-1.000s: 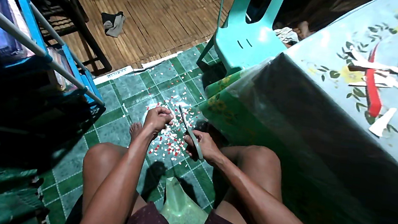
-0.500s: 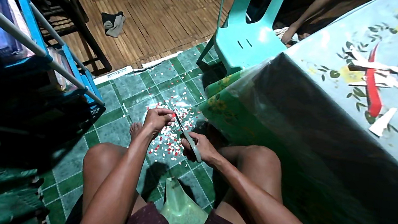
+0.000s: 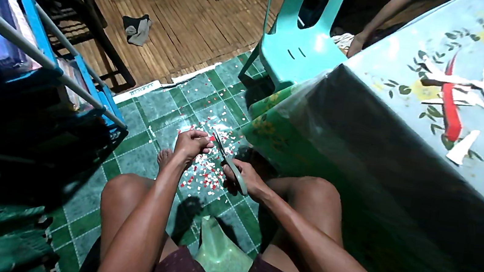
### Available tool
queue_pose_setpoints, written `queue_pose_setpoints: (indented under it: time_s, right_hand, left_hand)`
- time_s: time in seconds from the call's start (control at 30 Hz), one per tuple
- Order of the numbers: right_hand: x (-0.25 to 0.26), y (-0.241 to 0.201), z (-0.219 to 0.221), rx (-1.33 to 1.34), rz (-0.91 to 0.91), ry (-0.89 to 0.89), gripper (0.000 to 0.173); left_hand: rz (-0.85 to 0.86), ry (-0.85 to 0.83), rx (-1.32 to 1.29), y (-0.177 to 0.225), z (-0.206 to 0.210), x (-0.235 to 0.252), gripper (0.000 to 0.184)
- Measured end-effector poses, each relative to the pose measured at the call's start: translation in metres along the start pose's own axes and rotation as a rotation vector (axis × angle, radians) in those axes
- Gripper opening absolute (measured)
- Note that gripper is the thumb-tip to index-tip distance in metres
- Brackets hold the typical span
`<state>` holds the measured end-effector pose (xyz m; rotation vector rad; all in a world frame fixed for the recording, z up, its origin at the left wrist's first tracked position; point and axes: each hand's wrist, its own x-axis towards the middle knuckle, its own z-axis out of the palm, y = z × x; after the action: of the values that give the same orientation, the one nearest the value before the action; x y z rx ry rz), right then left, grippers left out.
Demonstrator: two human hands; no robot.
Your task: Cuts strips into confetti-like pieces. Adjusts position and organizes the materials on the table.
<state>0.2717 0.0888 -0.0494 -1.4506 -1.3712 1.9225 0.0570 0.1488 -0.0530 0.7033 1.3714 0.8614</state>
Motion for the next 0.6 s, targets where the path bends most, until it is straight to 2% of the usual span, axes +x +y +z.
queue_pose_setpoints:
  time_s: [0.2,0.43,0.6]
  right_hand:
    - [0.001,0.0022,0.0018,-0.03,-0.002,-0.035,0.048]
    - [0.0005,-0.0018,-0.0017,-0.025,-0.014,0.096,0.041]
    - [0.0019,-0.0012,-0.0025,0.029,0.003,0.056,0.048]
  left_hand:
    - [-0.014,-0.018,-0.011,0.0011,0.0007,0.0006,0.025]
    - [-0.018,-0.012,0.058,0.0,-0.0011,0.0013,0.017]
    - [0.027,0.037,0.095,-0.0045,-0.0035,0.0052,0.016]
